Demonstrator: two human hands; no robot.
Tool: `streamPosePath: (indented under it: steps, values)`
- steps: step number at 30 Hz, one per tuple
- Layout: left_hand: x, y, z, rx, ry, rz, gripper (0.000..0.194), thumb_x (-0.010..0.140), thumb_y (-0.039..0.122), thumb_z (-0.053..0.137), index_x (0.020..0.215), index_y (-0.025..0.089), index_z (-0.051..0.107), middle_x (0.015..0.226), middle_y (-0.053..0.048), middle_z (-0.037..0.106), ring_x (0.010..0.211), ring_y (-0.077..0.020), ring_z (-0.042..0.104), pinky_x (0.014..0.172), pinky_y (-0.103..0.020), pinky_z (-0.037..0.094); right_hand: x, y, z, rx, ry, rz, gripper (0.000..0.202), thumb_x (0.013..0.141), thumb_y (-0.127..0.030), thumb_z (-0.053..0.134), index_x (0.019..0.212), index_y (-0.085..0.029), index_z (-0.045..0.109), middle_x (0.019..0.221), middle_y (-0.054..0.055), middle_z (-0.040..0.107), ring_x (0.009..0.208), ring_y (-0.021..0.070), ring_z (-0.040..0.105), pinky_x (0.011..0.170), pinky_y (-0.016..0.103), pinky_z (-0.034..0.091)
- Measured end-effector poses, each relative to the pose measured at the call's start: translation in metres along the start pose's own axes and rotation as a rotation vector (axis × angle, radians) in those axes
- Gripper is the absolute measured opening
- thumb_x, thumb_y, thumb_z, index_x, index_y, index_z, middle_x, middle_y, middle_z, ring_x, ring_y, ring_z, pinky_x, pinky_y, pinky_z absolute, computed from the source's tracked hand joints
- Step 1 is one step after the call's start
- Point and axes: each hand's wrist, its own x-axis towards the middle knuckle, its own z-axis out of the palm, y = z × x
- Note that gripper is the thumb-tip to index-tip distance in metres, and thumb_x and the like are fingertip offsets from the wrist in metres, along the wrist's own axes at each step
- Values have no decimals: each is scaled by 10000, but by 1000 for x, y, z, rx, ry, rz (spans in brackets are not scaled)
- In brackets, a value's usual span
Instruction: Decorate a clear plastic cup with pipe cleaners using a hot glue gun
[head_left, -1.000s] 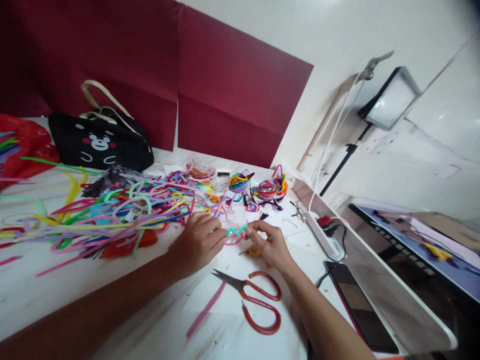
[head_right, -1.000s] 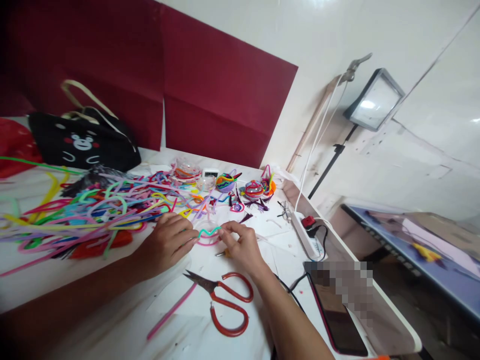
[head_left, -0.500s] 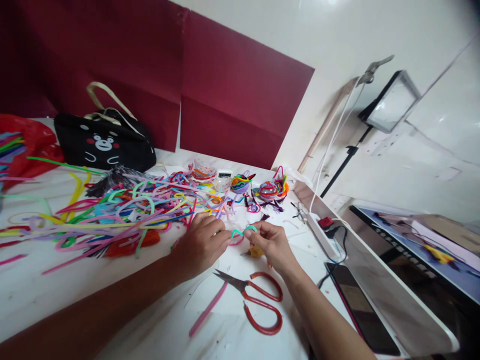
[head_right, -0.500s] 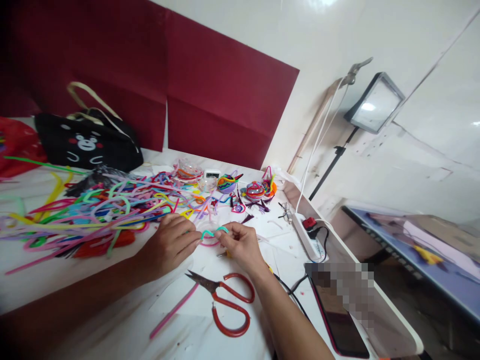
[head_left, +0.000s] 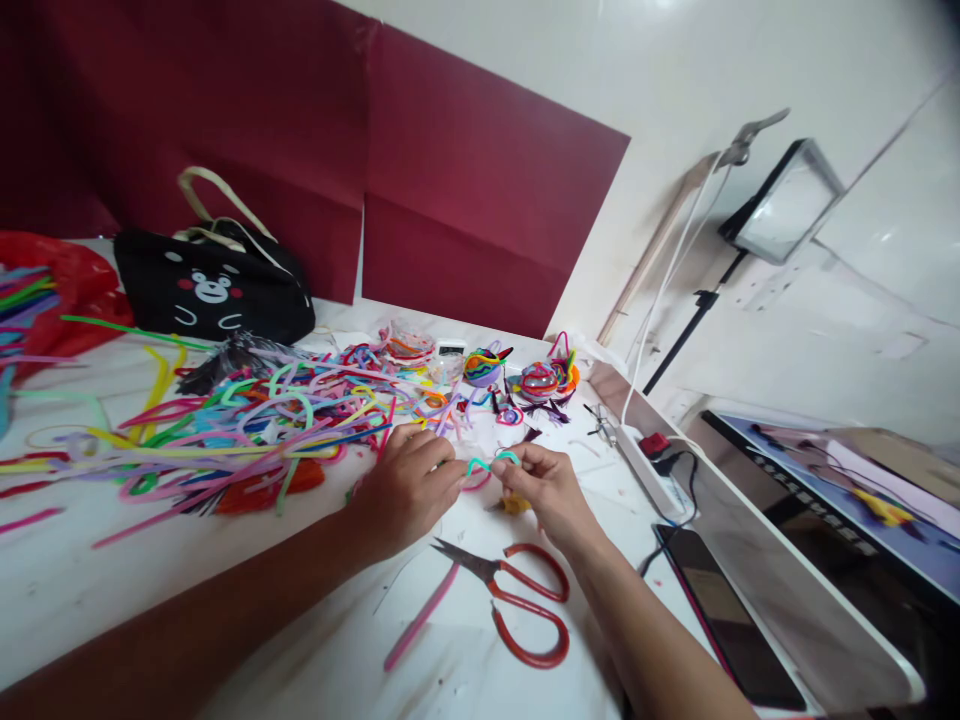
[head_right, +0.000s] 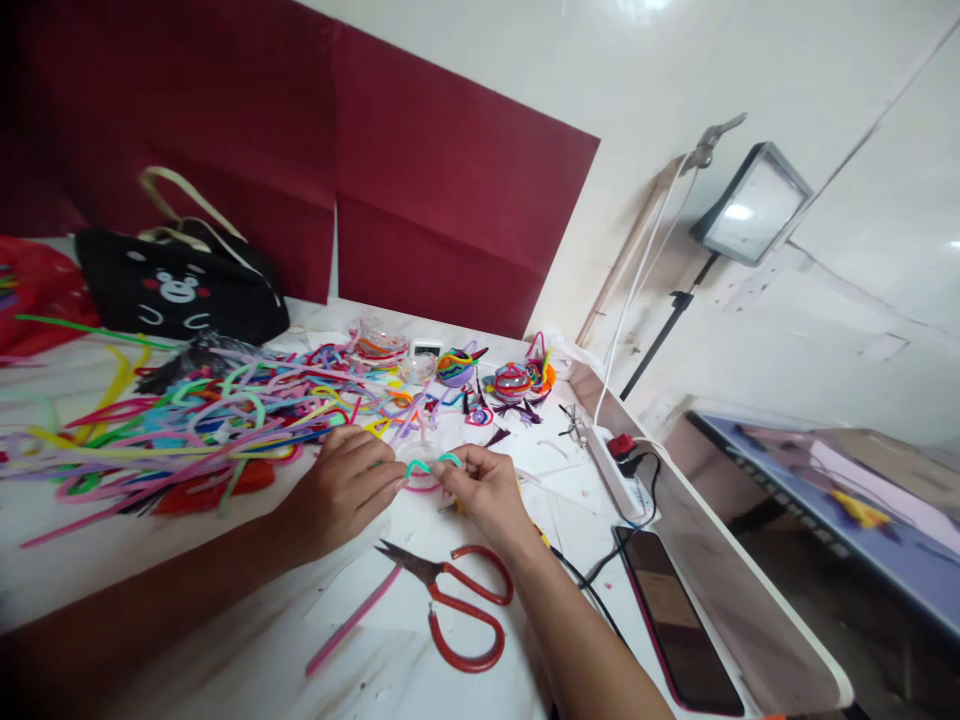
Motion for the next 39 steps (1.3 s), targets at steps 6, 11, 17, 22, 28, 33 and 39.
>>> streamPosePath:
  steps: [6,11,17,22,28,33,39]
  values:
    - [1,1,0,11,-2,-5,169,929,164,495,856,172,647,776,-40,594,763,-190,521,785,-398,375,-1,0,0,-14,10,0,318,666,-456,796,681,-166,670,487,-32,584,417,82,461,442,212,357]
    - [1,0,2,25,0,-9,155,921,155,504,861,171,646,780,-37,595,766,-188,521,795,-398,374,-2,0,-1,-17,17,-11,299,686,-443,787,694,-165,675,493,-33,588,416,76,458,439,204,352]
    - [-1,-1,4,38,1,-11,180,925,156,483,862,179,650,779,-37,593,772,-191,521,805,-402,379,-2,0,-1,-36,21,-17,312,684,-458,781,684,-166,670,491,-33,586,411,79,459,440,209,366]
    - [2,0,1,37,-12,-3,166,920,151,498,844,172,645,769,-39,591,755,-193,526,789,-402,376,-2,0,-2,-31,13,-17,295,696,-439,779,695,-164,672,499,-34,589,420,79,471,441,204,367]
    - [3,1,-1,42,-15,-5,173,915,142,503,829,176,649,768,-38,594,760,-193,532,800,-404,383,-1,2,-1,-13,17,-11,296,689,-441,786,694,-166,675,490,-32,592,417,84,477,443,208,375]
    - [0,0,2,36,-20,-10,167,920,153,500,837,181,642,779,-39,596,774,-194,528,812,-408,377,-2,1,-1,-24,21,-12,297,683,-448,787,689,-172,675,494,-31,598,418,90,487,446,216,387]
    - [1,1,1,41,-13,-1,181,931,158,487,844,177,644,772,-40,596,762,-192,527,793,-404,376,-1,1,-2,-14,17,-18,285,691,-432,784,691,-167,679,490,-33,592,407,78,457,440,211,360]
